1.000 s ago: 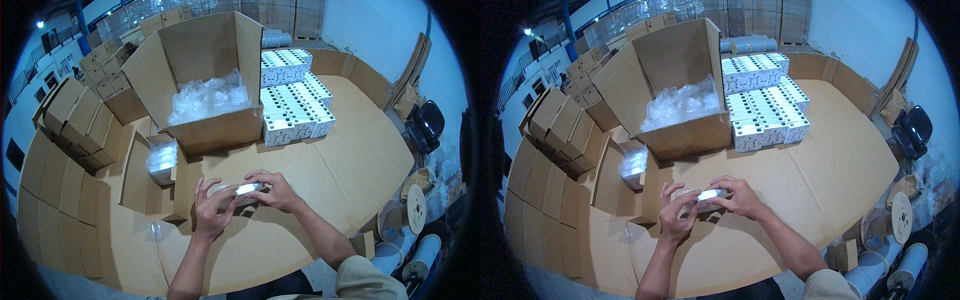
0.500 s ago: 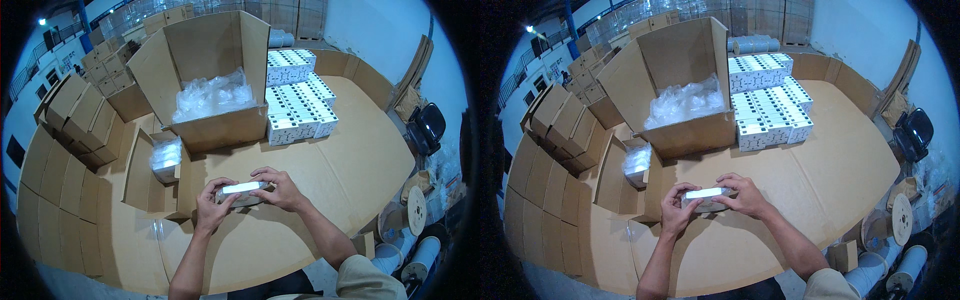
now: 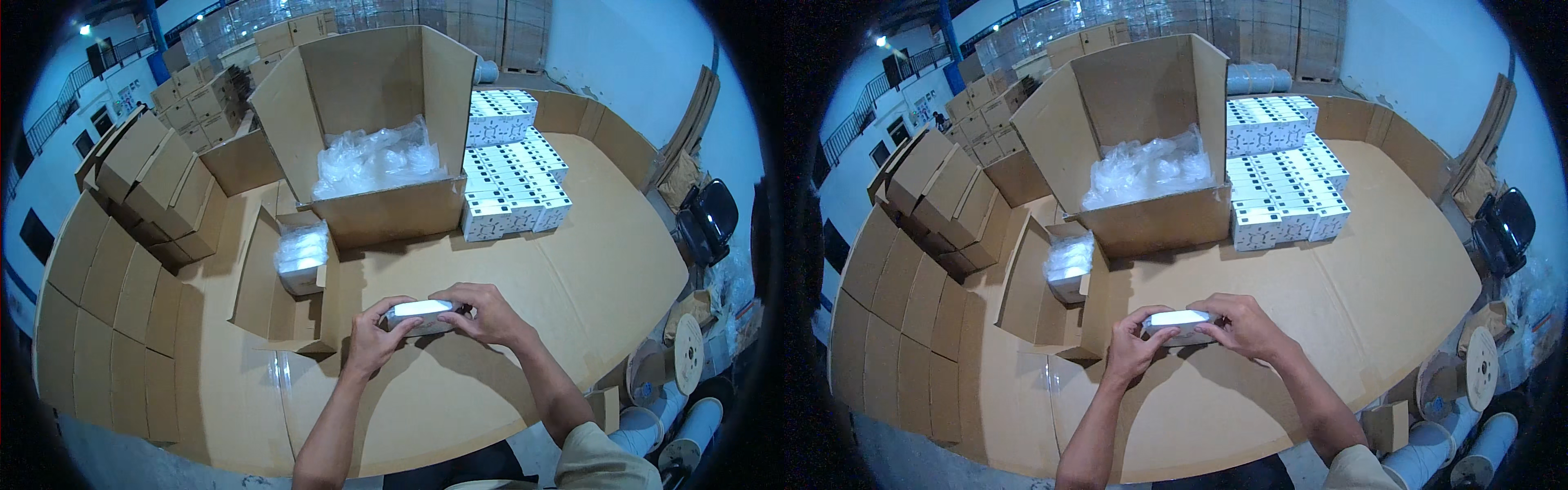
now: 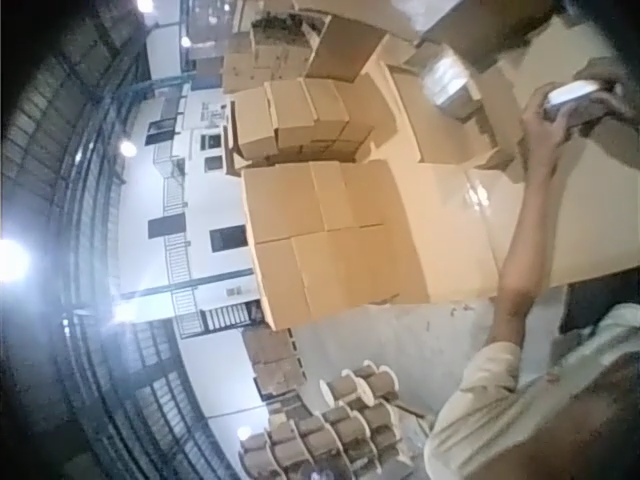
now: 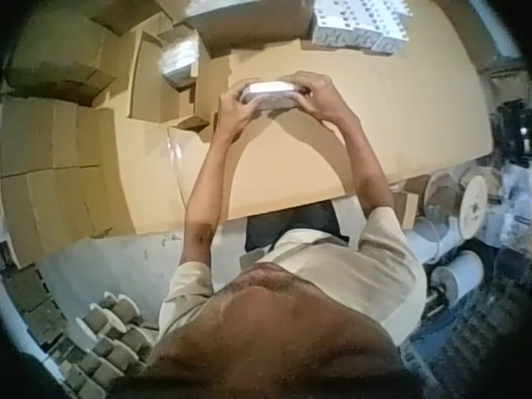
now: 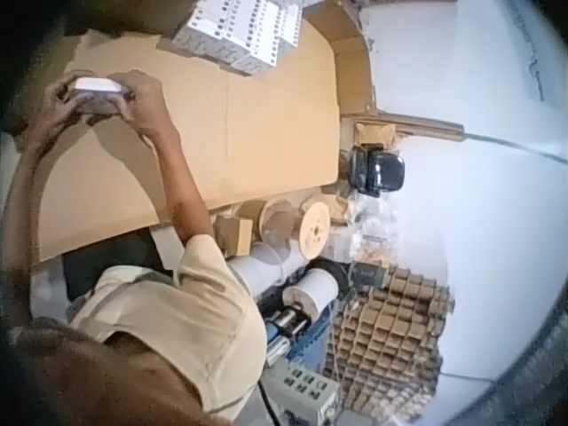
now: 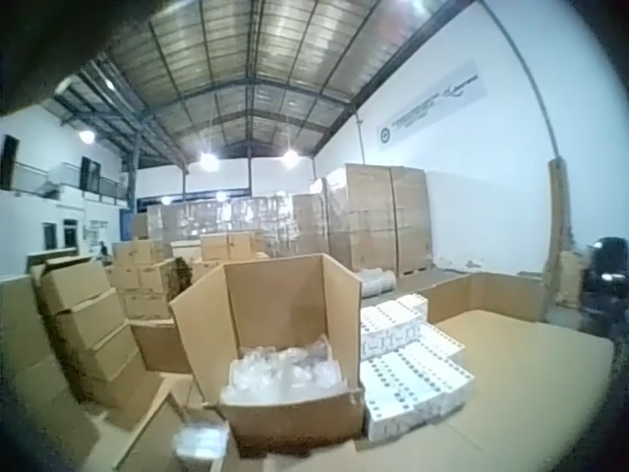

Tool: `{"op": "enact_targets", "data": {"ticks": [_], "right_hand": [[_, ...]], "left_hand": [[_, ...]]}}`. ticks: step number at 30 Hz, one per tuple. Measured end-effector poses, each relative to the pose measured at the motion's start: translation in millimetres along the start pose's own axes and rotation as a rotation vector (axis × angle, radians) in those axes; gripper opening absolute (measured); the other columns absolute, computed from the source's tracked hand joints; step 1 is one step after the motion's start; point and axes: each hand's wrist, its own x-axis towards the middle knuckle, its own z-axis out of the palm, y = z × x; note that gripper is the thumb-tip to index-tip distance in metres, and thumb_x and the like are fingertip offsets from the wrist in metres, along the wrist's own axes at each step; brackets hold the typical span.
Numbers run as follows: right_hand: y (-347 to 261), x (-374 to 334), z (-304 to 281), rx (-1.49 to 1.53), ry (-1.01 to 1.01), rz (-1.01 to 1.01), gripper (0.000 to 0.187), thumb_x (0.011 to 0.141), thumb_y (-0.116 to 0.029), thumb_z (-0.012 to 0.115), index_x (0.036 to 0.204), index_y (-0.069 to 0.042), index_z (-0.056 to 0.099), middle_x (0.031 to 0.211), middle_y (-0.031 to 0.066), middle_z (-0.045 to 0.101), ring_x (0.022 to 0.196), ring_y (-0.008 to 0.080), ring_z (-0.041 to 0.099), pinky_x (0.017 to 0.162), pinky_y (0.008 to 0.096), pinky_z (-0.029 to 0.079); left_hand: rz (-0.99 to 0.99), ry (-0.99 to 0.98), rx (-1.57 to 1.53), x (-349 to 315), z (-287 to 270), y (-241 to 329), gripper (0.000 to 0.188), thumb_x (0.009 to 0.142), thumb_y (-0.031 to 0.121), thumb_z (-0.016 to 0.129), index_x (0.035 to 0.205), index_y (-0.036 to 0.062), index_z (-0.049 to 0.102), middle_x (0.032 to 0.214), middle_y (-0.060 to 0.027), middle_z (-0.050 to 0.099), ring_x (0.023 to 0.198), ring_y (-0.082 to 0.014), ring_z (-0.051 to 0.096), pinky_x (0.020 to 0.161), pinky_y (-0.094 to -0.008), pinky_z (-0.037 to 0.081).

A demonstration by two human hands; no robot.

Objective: Packing small white boxes into plastic bags and placing them into a larger cardboard box.

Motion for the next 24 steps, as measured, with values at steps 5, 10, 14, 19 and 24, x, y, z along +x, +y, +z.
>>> {"op": "enact_targets", "data": {"ticks": [5, 10, 14, 19, 24], "right_hand": [[-2, 3, -2, -0.133, -0.043, -0.071, 0.028, 0.088, -0.011, 0.078, 0.114, -0.004, 0.072, 0.100, 0.0149, 0.075, 0.089, 0.0275, 0.073, 0.076, 0.0381, 0.060], [-5, 7, -4, -0.086, 0.004, 0.000, 0.023, 0.090, -0.008, 0.074, 0.111, -0.001, 0.070, 0.098, 0.0164, 0.074, 0.086, 0.0276, 0.074, 0.075, 0.0375, 0.060], [2, 23, 11, 0.049, 0.078, 0.070, 0.024, 0.095, -0.005, 0.068, 0.118, 0.001, 0.064, 0.099, 0.0180, 0.072, 0.087, 0.0239, 0.073, 0.077, 0.0373, 0.061], [-2, 75, 61, 0.530, 0.208, -0.106, 0.029, 0.102, -0.006, 0.058, 0.128, 0.003, 0.049, 0.108, 0.0198, 0.069, 0.097, 0.0209, 0.070, 0.084, 0.0350, 0.059], [-39, 126, 105, 0.502, 0.152, -0.266, 0.028, 0.105, -0.008, 0.053, 0.129, 0.002, 0.043, 0.106, 0.0194, 0.068, 0.101, 0.0226, 0.068, 0.088, 0.0361, 0.054]], "left_hand": [[-0.105, -0.034, 0.076, -7, 2, 10, 0.035, 0.090, 0.015, 0.080, 0.121, 0.0050, 0.069, 0.095, -0.0065, 0.073, 0.083, -0.0112, 0.066, 0.071, -0.0280, 0.055], [0.132, 0.080, 0.431, -40, -3, -4, 0.061, 0.092, 0.015, 0.075, 0.143, -0.0004, 0.047, 0.130, -0.0228, 0.062, 0.114, -0.0328, 0.065, 0.100, -0.0440, 0.052], [0.116, -0.049, 0.711, -98, -19, 4, 0.069, 0.090, 0.022, 0.075, 0.147, -0.0026, 0.043, 0.149, -0.0233, 0.048, 0.138, -0.0432, 0.045, 0.116, -0.0496, 0.038], [0.029, -0.067, 0.977, -167, -29, 44, 0.060, 0.091, 0.029, 0.072, 0.143, 0.0049, 0.053, 0.150, -0.0162, 0.049, 0.138, -0.0419, 0.044, 0.114, -0.0539, 0.037], [0.036, 0.084, 0.919, -193, -36, 40, 0.047, 0.090, 0.027, 0.070, 0.133, 0.0099, 0.064, 0.145, -0.0111, 0.056, 0.135, -0.0381, 0.048, 0.112, -0.0546, 0.038]]}}
